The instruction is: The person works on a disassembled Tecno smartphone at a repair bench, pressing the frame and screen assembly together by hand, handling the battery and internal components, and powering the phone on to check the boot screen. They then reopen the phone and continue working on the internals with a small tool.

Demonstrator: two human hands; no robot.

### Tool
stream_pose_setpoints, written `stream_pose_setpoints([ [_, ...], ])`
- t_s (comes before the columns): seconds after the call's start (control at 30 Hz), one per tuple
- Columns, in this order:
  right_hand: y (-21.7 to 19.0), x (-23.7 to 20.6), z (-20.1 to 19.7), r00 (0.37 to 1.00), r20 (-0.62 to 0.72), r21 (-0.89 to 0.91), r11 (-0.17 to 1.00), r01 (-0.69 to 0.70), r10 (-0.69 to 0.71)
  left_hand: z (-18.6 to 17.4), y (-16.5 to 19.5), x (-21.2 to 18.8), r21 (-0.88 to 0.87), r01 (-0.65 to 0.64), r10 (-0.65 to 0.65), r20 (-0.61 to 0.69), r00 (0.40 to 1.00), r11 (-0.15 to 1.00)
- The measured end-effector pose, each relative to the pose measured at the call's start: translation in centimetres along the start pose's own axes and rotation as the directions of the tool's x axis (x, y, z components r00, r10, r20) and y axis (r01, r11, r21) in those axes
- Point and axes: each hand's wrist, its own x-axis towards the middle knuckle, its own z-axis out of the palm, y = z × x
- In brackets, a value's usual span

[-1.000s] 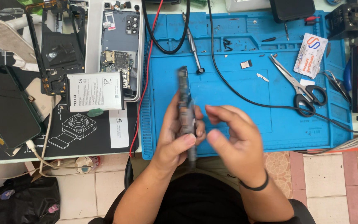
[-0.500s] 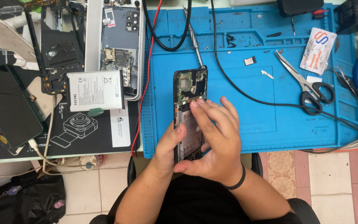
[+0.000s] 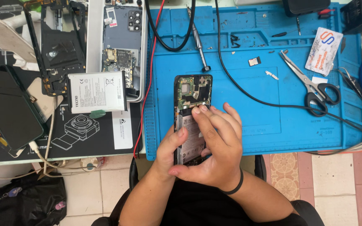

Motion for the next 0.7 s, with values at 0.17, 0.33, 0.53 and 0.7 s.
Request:
stream_pose_setpoints([
  [0.17, -0.1, 0.0, 0.1, 1.0, -0.005, -0.006, 1.0, 0.001, -0.001, 0.0, 0.0, 0.0, -0.013, 0.005, -0.006, -0.019, 1.0, 1.0],
  [0.33, 0.0, 0.1, 0.0, 1.0, -0.008, -0.016, 1.0, 0.011, -0.011, 0.0, 0.0, 0.1, -0.031, 0.001, -0.001, 0.013, 1.0, 1.0],
  [0.53, 0.7, 0.4, -0.6, 0.999, 0.047, 0.091, 0.995, -0.026, 0.022, 0.8, 0.6, 0.8, 0.074, -0.025, 0.025, 0.011, 1.0, 0.997],
  [0.7, 0.7, 0.5, -0.6, 0.998, 0.046, 0.11, 0.993, -0.044, 0.039, 1.4, 0.7, 0.7, 0.171, 0.001, 0.013, -0.077, 0.997, 0.985],
])
